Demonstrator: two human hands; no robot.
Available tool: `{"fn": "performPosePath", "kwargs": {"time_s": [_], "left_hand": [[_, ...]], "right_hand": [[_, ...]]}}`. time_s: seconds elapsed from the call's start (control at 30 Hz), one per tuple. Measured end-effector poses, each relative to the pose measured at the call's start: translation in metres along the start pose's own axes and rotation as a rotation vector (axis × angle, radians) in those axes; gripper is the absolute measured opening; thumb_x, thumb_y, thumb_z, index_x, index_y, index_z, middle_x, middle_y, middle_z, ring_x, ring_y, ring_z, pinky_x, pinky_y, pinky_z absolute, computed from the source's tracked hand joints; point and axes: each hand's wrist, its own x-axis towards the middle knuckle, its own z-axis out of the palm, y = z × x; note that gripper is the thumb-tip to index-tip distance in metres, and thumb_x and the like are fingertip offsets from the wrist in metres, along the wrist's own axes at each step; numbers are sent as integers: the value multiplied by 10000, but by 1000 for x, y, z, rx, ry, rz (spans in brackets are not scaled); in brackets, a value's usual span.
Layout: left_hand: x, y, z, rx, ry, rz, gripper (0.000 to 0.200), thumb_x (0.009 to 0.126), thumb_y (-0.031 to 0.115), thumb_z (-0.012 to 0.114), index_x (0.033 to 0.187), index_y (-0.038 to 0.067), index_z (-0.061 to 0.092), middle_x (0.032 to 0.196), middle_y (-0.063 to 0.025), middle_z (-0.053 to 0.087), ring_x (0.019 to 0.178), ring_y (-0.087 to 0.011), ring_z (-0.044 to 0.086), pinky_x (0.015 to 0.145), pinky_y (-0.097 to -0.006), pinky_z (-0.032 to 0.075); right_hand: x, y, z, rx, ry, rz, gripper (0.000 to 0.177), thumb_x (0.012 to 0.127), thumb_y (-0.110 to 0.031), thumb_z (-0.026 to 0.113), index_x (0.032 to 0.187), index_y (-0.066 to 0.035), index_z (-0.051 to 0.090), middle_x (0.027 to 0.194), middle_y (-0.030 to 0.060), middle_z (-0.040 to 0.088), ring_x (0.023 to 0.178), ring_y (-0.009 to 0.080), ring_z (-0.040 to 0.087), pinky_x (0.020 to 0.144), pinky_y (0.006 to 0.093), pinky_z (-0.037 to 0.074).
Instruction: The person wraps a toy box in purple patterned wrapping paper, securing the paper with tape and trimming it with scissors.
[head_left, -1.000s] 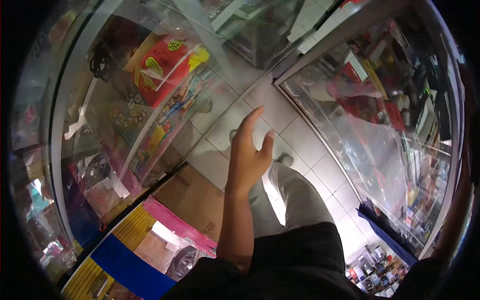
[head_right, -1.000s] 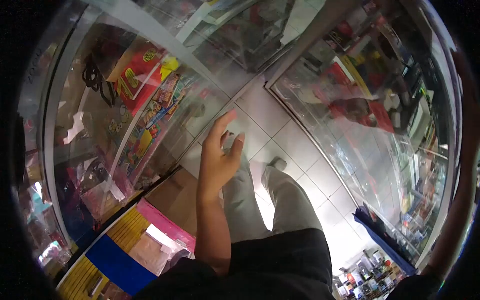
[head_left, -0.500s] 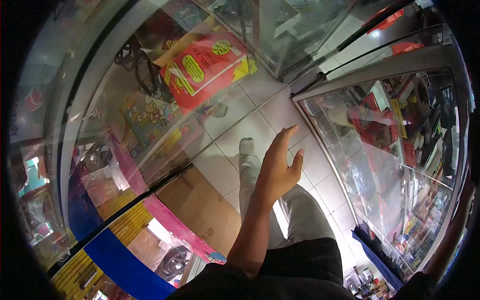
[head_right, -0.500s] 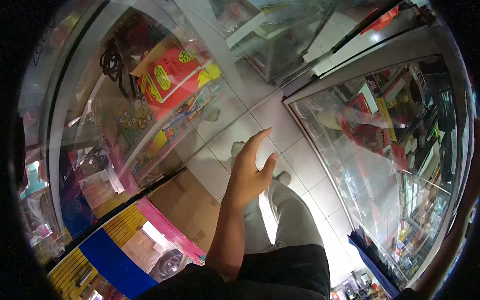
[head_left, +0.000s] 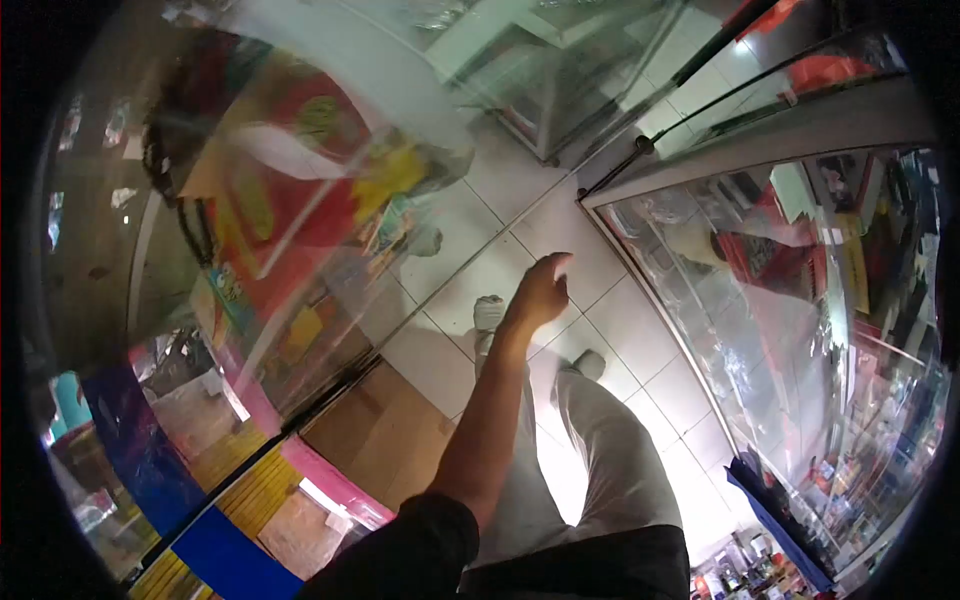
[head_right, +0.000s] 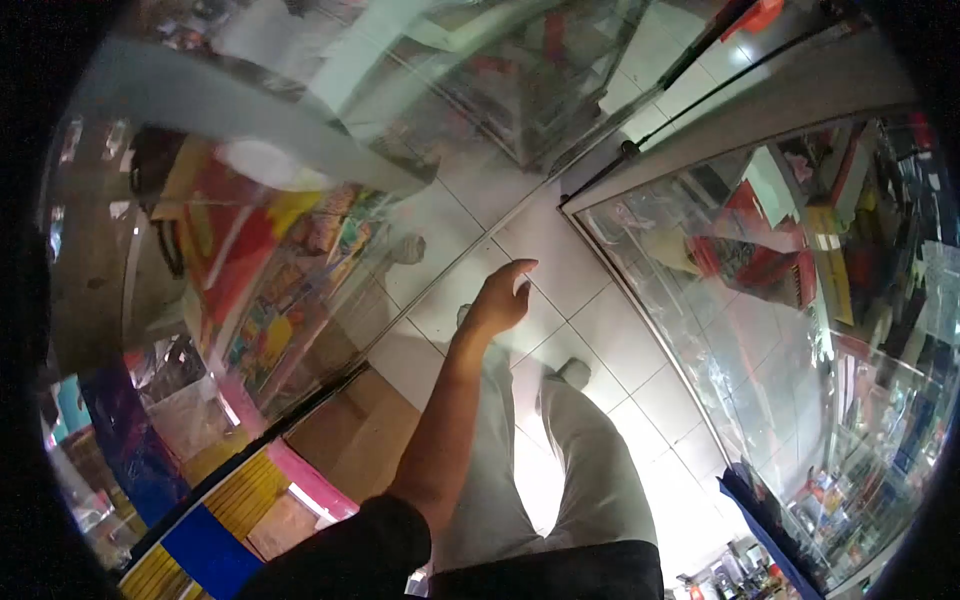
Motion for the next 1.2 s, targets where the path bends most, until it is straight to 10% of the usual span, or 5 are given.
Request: {"fn": "performPosePath", "kwargs": {"time_s": [0.5, 0.77, 0.97, 1.07, 1.2], "left_hand": [[219, -235, 131, 335, -210, -36, 599, 797, -64, 538, 1392, -3, 510, 1378, -240, 589, 1270, -365, 593, 1051, -420, 496], [290, -237, 132, 579, -289, -101, 546, 775, -164, 602, 1267, 56, 515, 1260, -245, 587, 1272, -394, 567, 1062, -481, 449], [347, -280, 151, 136, -479, -282, 1061, 768, -172, 643, 1620, 292, 213, 1661, -196, 269, 1492, -381, 346, 1163, -508, 358], [342, -327, 174, 703, -503, -64, 1210, 743, -95, 737, 1652, 317, 52, 1726, -128, 27, 1577, -369, 87, 1262, -549, 200], [289, -297, 135, 919, -474, 5, 1153, 748, -28, 758, 1654, 248, 99, 1720, -129, 83, 1576, -367, 93, 1271, -540, 180]], "right_hand": [[-17, 77, 93, -71, 138, -196, 245, 965, -58, 690, 1172, 74, 676, 1131, 170, 712, 959, 214, 704, 818, 313, 577], [-20, 84, 130, -134, 148, -304, 243, 966, -59, 686, 1170, 72, 678, 1141, 171, 707, 968, 215, 702, 824, 316, 577], [-17, 69, 135, -167, 210, -385, 241, 967, -60, 683, 1169, 70, 679, 1149, 173, 703, 975, 215, 700, 829, 318, 578], [-11, 60, 132, -201, 203, -426, 240, 968, -60, 682, 1169, 70, 680, 1153, 173, 702, 978, 215, 699, 832, 319, 578], [-5, 58, 138, -211, 169, -443, 238, 968, -61, 680, 1168, 69, 681, 1158, 174, 699, 982, 215, 698, 835, 320, 578]]}}
